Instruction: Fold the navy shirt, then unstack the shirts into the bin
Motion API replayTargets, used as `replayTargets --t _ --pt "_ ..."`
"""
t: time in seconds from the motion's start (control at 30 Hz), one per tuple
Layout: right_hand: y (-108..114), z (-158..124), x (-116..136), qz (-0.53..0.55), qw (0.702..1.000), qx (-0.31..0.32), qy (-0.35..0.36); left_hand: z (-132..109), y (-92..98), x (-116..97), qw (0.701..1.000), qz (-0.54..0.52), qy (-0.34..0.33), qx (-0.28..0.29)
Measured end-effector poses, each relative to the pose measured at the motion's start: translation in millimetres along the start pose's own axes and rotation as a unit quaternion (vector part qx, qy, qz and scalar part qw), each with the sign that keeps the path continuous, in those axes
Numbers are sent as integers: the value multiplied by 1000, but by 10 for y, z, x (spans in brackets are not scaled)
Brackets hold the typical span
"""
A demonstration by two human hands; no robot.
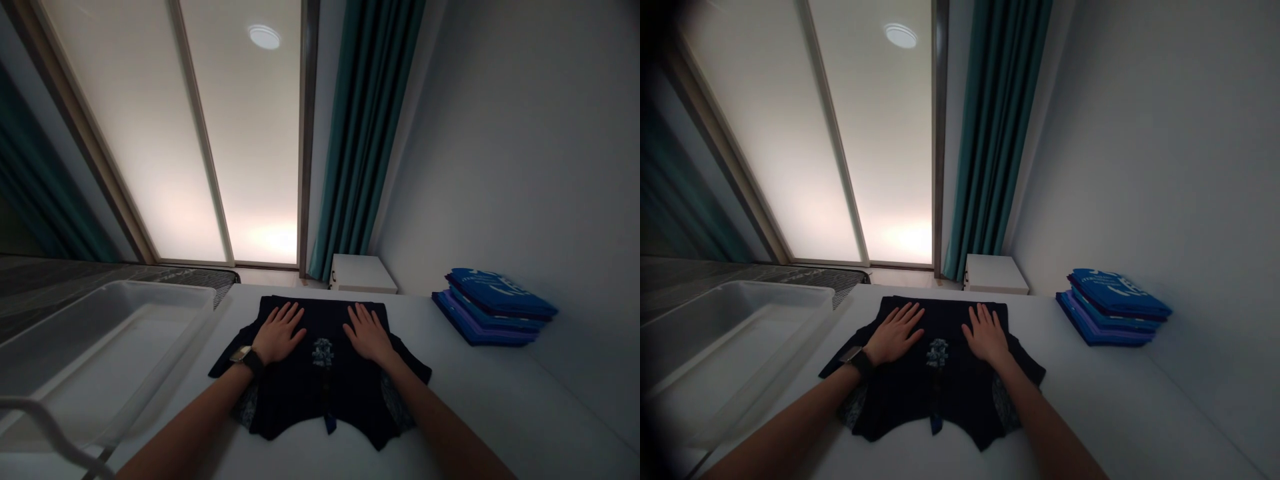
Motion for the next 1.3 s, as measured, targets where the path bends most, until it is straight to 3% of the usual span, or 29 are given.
replayTargets --t 0.63,0.83,1.03,1.3 --pt "-24 4 -69 25 999 -4 42 -1 12 4 1000 3 -15 26" --pt "167 -237 -564 150 986 -40 64 2 -12 16 1000 -1 -16 22" --pt "356 -518 -1163 328 930 -168 -3 20 -32 31 1000 10 -20 14" --pt "375 -550 -1106 323 924 -202 22 10 -30 24 1000 6 -25 9"
Point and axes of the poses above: each hand's wrist, its own z-axis towards the middle knuckle, its own y-axis out of the back of the hand, x = y × z, the point moved 9 cm from there along z, towards the middle knuckle, and after that the axes turned 5 degrees about z, right-handed, at the moved point
